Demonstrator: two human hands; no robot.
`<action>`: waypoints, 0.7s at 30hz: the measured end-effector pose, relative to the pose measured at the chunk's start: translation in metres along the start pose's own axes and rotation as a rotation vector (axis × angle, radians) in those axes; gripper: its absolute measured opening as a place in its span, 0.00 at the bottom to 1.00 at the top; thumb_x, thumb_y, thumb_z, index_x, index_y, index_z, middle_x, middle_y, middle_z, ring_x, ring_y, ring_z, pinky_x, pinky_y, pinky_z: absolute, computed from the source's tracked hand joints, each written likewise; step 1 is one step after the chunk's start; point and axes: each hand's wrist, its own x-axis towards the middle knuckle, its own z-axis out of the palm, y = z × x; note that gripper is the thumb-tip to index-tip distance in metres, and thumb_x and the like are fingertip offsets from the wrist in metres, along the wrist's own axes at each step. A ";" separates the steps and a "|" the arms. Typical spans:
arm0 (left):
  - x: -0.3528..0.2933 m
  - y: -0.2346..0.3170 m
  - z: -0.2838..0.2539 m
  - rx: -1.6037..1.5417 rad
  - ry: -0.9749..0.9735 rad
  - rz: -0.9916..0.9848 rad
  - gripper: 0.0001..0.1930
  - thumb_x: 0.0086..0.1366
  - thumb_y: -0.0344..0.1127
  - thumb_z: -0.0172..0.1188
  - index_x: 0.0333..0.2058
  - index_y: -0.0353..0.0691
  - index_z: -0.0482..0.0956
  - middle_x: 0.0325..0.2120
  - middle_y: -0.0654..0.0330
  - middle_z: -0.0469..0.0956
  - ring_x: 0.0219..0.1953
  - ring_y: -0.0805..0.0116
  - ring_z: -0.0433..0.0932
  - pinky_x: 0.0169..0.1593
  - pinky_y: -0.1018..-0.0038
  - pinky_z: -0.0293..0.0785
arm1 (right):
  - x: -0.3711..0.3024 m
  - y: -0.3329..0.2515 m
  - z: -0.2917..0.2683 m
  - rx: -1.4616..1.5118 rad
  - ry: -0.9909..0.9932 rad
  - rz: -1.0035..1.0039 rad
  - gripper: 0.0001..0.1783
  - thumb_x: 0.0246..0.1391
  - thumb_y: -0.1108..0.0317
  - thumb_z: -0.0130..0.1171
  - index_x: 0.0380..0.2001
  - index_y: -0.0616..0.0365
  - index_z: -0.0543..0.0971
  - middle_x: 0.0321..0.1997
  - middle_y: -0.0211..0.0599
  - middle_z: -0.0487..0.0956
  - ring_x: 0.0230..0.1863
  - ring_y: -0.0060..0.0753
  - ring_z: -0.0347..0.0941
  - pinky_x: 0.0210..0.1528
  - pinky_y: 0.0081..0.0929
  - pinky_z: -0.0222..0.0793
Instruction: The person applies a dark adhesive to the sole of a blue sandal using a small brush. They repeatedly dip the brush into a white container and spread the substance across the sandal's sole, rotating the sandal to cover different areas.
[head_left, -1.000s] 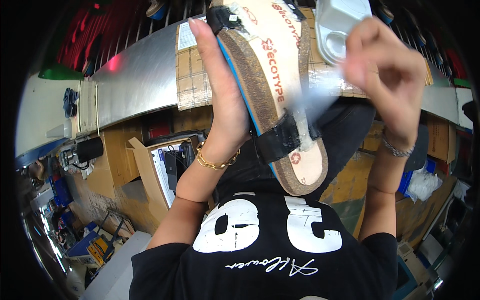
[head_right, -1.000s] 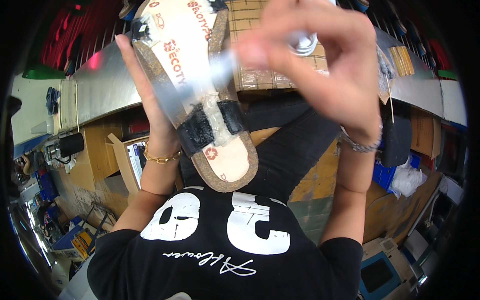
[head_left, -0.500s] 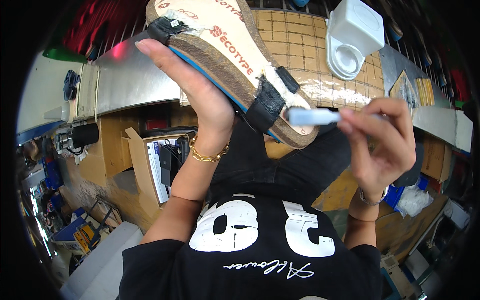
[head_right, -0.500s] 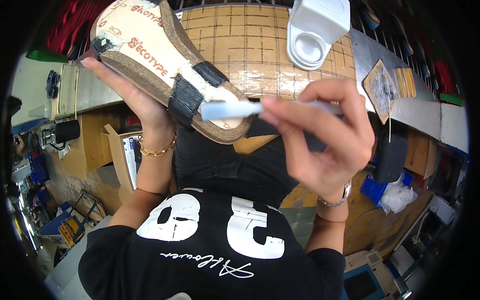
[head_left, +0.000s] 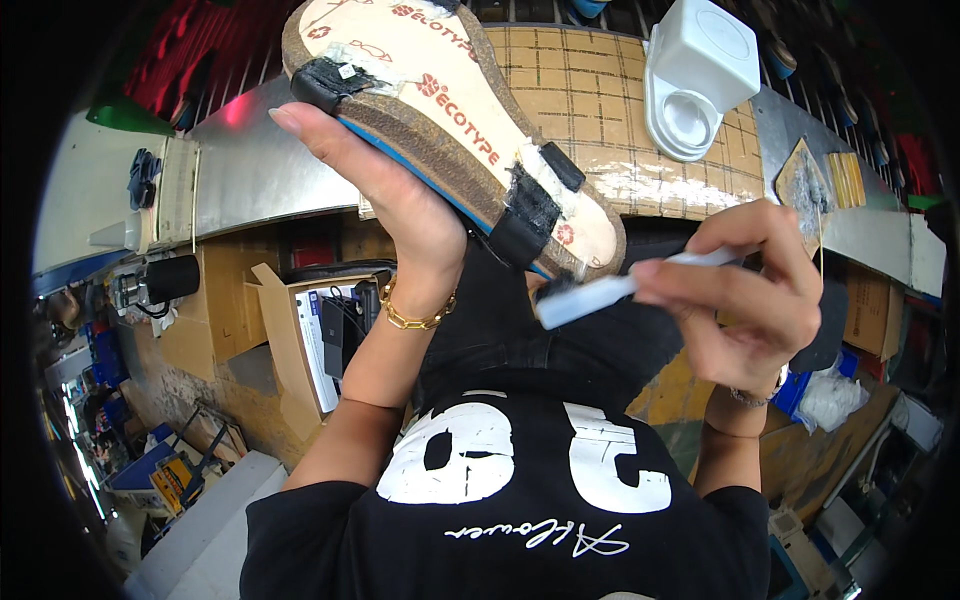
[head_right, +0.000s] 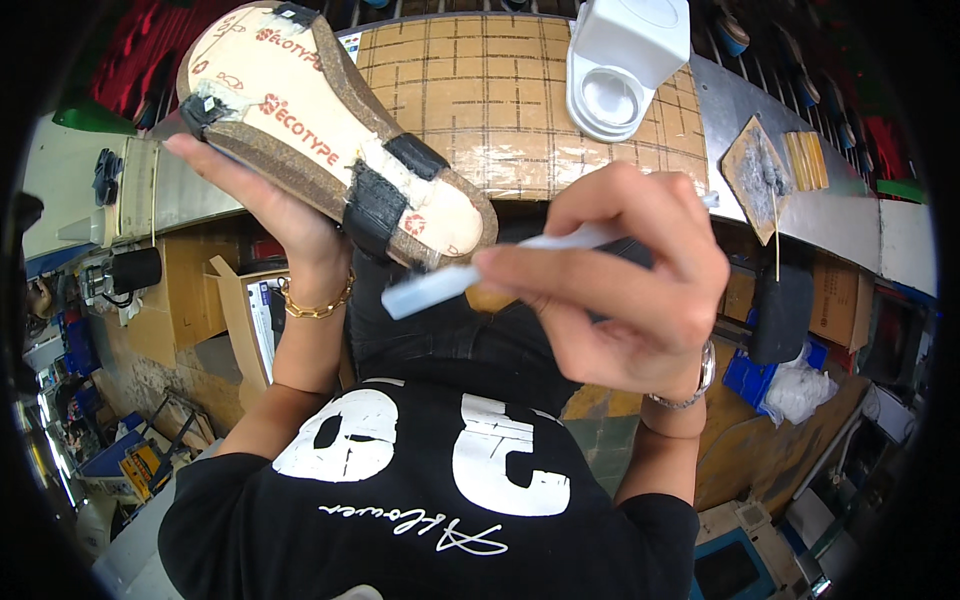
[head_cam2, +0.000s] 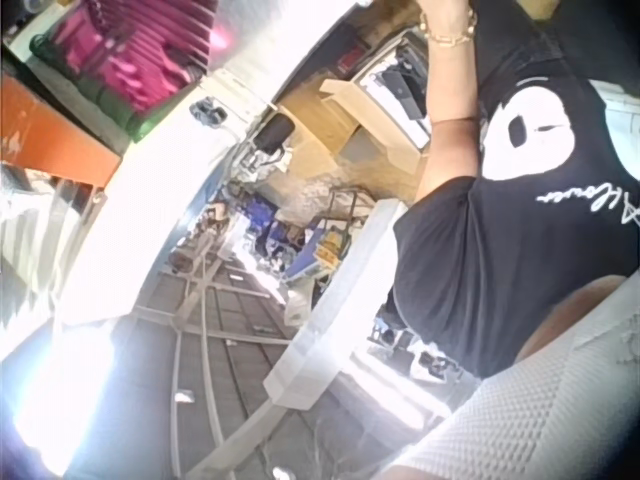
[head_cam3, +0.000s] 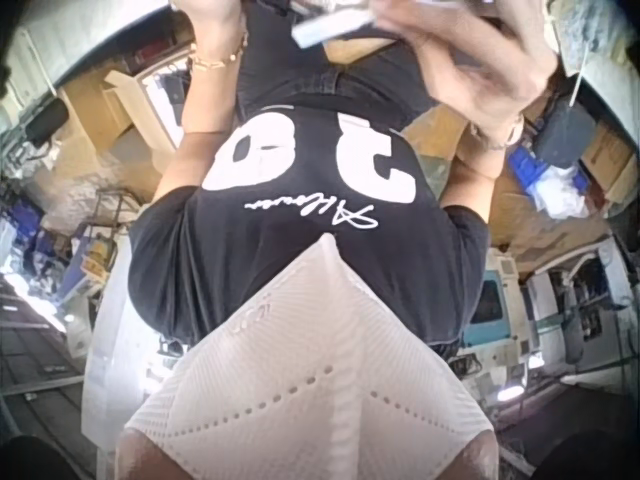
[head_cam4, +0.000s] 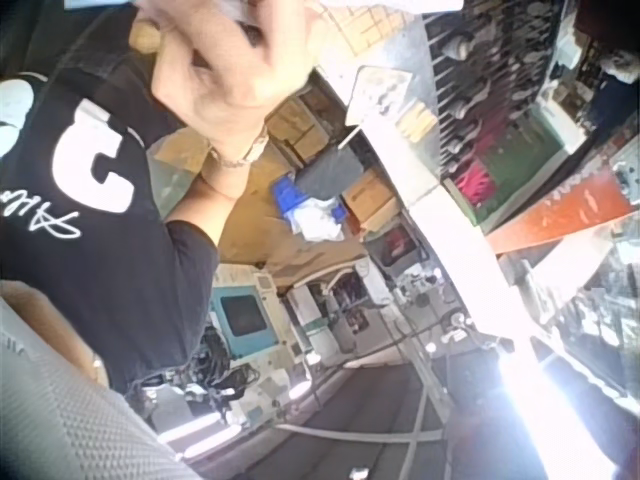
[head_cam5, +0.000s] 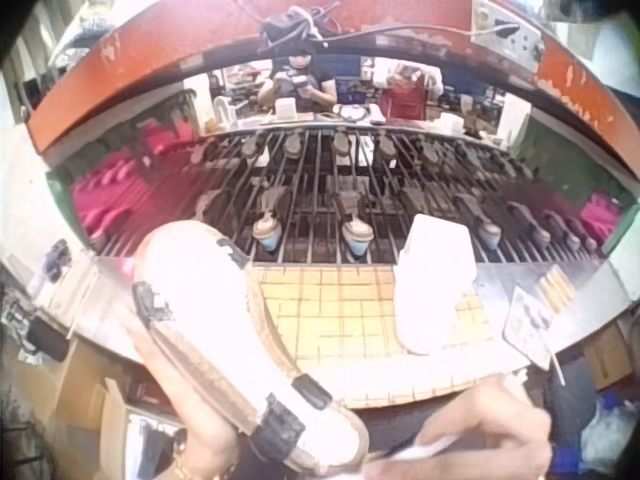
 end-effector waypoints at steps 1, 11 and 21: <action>-0.001 0.000 0.001 0.036 0.022 -0.011 0.37 0.79 0.55 0.27 0.72 0.37 0.24 0.75 0.53 0.29 0.76 0.62 0.34 0.76 0.65 0.26 | 0.001 0.002 0.000 0.034 0.016 0.014 0.16 0.28 0.75 0.74 0.29 0.51 0.90 0.30 0.30 0.73 0.28 0.22 0.66 0.31 0.20 0.55; 0.018 0.034 0.023 -0.358 0.088 -0.355 0.45 0.71 0.72 0.24 0.64 0.34 0.61 0.61 0.54 0.69 0.63 0.69 0.68 0.69 0.71 0.59 | -0.003 0.012 0.002 0.284 -0.002 0.082 0.14 0.32 0.75 0.74 0.29 0.51 0.90 0.29 0.29 0.74 0.29 0.22 0.68 0.31 0.19 0.59; 0.025 0.012 0.020 -0.643 -0.397 -0.631 0.48 0.69 0.75 0.27 0.61 0.33 0.67 0.49 0.49 0.80 0.48 0.67 0.84 0.49 0.74 0.84 | 0.001 0.030 0.017 0.537 0.023 0.025 0.12 0.33 0.72 0.76 0.27 0.48 0.91 0.27 0.27 0.75 0.25 0.16 0.66 0.24 0.15 0.53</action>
